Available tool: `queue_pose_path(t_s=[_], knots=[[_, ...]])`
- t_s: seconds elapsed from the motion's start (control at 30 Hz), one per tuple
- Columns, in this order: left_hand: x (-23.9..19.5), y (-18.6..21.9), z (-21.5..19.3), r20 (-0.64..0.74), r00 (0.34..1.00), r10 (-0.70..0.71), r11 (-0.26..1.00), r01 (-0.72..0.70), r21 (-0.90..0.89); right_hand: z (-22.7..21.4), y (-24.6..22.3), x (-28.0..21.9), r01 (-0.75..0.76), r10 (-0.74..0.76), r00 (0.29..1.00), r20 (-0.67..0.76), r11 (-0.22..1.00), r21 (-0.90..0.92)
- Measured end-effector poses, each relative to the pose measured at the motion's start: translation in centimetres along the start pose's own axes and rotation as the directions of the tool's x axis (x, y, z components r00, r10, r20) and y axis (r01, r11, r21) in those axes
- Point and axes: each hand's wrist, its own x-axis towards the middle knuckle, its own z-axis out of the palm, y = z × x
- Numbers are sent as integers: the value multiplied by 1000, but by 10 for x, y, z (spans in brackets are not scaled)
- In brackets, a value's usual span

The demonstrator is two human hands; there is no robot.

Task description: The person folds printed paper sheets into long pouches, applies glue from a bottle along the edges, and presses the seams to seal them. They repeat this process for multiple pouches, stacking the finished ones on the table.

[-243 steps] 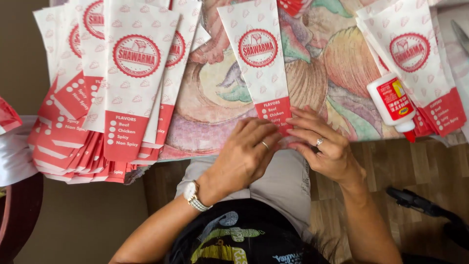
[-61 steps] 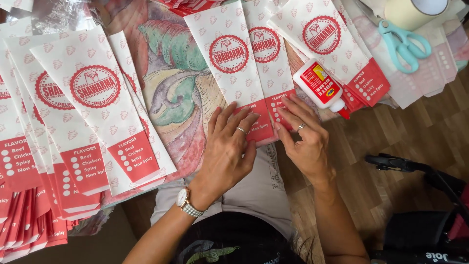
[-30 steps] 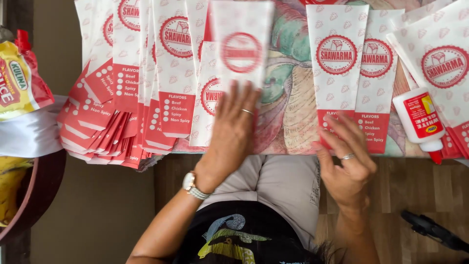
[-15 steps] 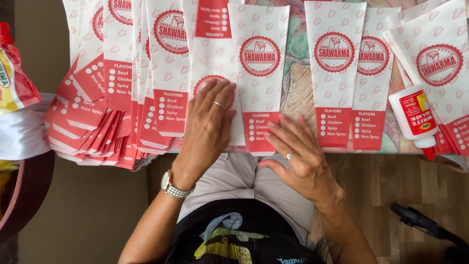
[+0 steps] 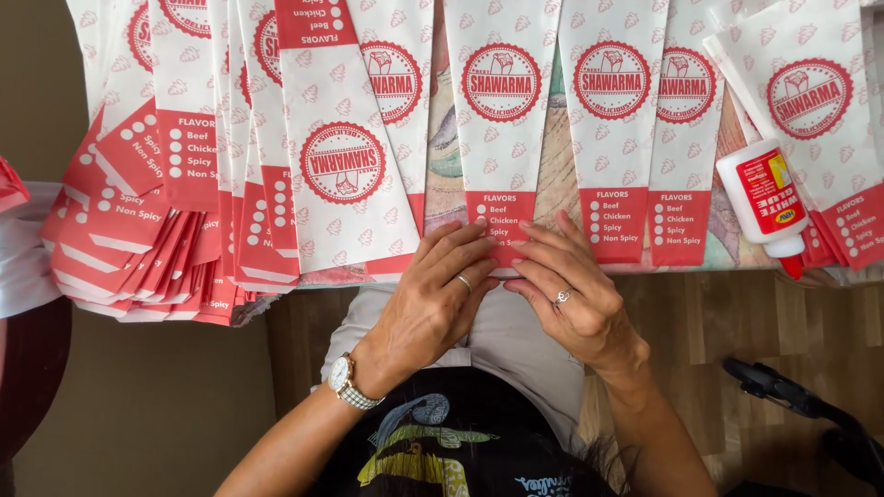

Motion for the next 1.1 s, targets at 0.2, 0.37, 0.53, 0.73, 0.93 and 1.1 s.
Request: queue_pose_path(t_s=[0.2, 0.37, 0.53, 0.73, 0.93, 1.1], knots=[[3, 1, -3, -69, 997, 34, 998, -37, -45, -2, 0, 5, 9, -9, 1000, -10, 1000, 19], [5, 3, 4, -100, 991, -90, 993, 82, -85, -3, -10, 14, -150, 154, 987, -46, 985, 83], [12, 8, 5, -69, 970, -232, 971, 226, -82, -4, -14, 23, -256, 263, 963, -54, 960, 115], [22, 9, -12, 76, 934, -350, 905, 358, -228, -13, -10, 25, -353, 357, 934, 23, 910, 218], [16, 6, -12, 112, 943, -315, 922, 332, -199, -10, -19, 29, -272, 277, 961, -8, 949, 161], [15, 7, -18, -9, 973, -231, 963, 227, -145, 5, -26, 27, -170, 172, 983, -67, 985, 28]])
